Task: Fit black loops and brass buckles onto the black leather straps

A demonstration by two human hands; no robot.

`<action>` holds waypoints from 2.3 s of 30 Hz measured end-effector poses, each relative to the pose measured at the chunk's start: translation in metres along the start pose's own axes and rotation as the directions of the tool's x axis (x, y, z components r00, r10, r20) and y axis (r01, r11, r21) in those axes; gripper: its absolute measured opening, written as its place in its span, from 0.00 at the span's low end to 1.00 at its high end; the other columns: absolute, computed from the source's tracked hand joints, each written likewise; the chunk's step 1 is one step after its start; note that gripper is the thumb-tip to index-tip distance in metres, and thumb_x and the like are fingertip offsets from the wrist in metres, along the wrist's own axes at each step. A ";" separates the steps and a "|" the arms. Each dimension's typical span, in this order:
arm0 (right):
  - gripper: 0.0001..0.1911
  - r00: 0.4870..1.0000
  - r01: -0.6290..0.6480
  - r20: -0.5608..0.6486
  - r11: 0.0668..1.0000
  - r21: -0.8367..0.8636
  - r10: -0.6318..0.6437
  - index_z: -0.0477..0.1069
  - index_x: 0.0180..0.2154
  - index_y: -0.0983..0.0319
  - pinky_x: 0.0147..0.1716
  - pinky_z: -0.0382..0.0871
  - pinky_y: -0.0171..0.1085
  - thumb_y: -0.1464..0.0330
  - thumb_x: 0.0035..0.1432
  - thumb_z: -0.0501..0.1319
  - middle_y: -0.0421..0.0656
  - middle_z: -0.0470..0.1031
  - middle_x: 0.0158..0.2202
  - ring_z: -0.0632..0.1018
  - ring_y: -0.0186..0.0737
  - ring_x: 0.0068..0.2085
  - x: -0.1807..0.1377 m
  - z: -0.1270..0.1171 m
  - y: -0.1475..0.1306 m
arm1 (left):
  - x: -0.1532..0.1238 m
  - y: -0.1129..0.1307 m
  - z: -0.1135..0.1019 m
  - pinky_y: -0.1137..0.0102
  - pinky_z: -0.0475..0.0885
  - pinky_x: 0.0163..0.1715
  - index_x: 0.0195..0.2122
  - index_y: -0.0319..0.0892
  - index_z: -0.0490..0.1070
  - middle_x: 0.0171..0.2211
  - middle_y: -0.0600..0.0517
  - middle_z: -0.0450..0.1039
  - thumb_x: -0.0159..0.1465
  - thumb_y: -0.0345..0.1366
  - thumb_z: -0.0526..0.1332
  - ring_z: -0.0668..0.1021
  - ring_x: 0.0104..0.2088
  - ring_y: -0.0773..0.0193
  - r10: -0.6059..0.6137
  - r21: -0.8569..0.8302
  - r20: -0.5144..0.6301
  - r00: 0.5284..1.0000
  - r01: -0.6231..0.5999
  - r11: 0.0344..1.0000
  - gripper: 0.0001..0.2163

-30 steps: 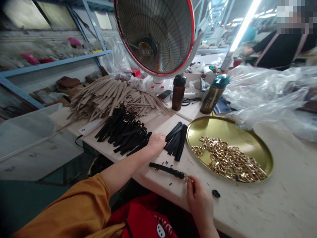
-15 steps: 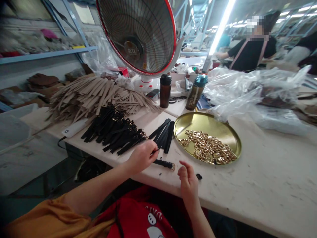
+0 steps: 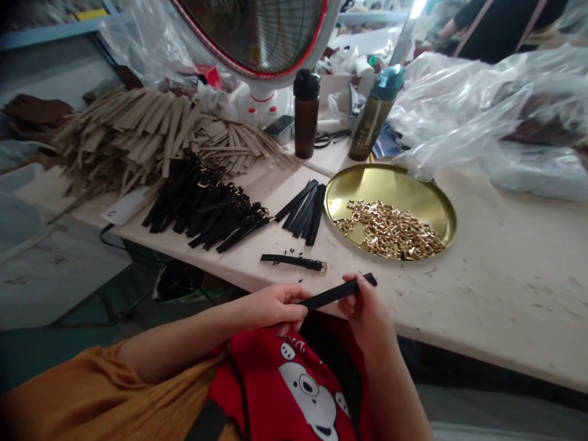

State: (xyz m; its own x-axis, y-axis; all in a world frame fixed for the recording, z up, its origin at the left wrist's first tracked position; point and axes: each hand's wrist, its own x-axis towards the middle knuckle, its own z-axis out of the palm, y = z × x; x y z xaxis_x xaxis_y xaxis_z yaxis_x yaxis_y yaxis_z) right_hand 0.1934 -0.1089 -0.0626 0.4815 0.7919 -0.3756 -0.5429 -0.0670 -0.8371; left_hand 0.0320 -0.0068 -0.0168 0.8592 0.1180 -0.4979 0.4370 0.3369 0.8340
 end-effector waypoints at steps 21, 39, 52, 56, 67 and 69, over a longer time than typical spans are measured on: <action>0.15 0.996 0.049 -0.047 0.884 -0.464 -0.080 0.67 0.41 0.60 0.17 0.56 0.31 0.59 0.57 0.51 0.35 0.59 0.17 0.62 0.32 0.19 -0.001 0.010 0.003 | 0.034 0.009 -0.010 0.78 0.63 0.21 0.37 0.39 0.61 0.22 0.58 0.66 0.60 0.28 0.48 0.69 0.17 0.76 -0.100 -0.106 0.146 0.984 0.116 0.988 0.07; 0.12 0.860 0.171 0.271 -0.257 -0.951 -0.432 0.71 0.32 0.60 0.29 0.61 0.37 0.61 0.55 0.53 0.45 0.71 0.34 0.71 0.41 0.31 0.103 -0.055 -0.077 | 0.034 0.013 -0.024 0.78 0.59 0.18 0.34 0.39 0.61 0.21 0.58 0.61 0.60 0.37 0.48 0.63 0.17 0.75 0.085 0.256 -0.243 0.966 -0.021 0.966 0.08; 0.08 0.918 0.281 0.262 0.023 -0.959 -0.298 0.69 0.30 0.62 0.33 0.64 0.40 0.65 0.49 0.56 0.44 0.68 0.30 0.70 0.40 0.29 0.045 -0.081 -0.025 | 0.026 0.004 -0.003 0.79 0.57 0.15 0.32 0.39 0.61 0.21 0.57 0.62 0.60 0.38 0.47 0.63 0.16 0.75 0.112 0.354 -0.142 0.984 -0.056 0.934 0.08; 0.14 0.949 0.257 0.078 0.604 -0.755 -0.305 0.69 0.38 0.61 0.32 0.66 0.38 0.62 0.49 0.60 0.41 0.70 0.29 0.71 0.37 0.29 0.022 -0.049 -0.022 | 0.020 0.005 0.002 0.79 0.59 0.16 0.32 0.39 0.62 0.21 0.57 0.63 0.60 0.38 0.47 0.65 0.17 0.74 0.172 0.374 -0.154 0.973 -0.104 0.922 0.09; 0.12 0.995 0.012 -0.103 0.963 0.267 0.017 0.72 0.29 0.60 0.28 0.72 0.27 0.67 0.39 0.70 0.36 0.75 0.28 0.74 0.27 0.27 0.002 0.013 -0.003 | 0.016 0.002 0.009 0.78 0.61 0.19 0.35 0.39 0.65 0.21 0.56 0.66 0.62 0.39 0.48 0.67 0.18 0.73 0.338 0.446 -0.305 0.890 -0.180 0.877 0.11; 0.12 0.994 0.021 -0.110 0.962 0.272 0.009 0.72 0.28 0.61 0.27 0.72 0.26 0.67 0.38 0.71 0.36 0.75 0.26 0.74 0.28 0.26 0.002 0.017 -0.001 | 0.017 0.002 0.008 0.78 0.60 0.19 0.35 0.39 0.66 0.21 0.56 0.67 0.62 0.39 0.48 0.67 0.18 0.73 0.358 0.472 -0.337 0.871 -0.173 0.865 0.11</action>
State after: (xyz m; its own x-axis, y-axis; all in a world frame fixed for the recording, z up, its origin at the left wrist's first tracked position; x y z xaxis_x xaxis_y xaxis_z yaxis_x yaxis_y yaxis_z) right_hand 0.1831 -0.0974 -0.0561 0.5494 0.7194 -0.4249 -0.6991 0.1173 -0.7053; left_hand 0.0495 -0.0113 -0.0223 0.8150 0.5382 -0.2148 0.3546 -0.1699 0.9195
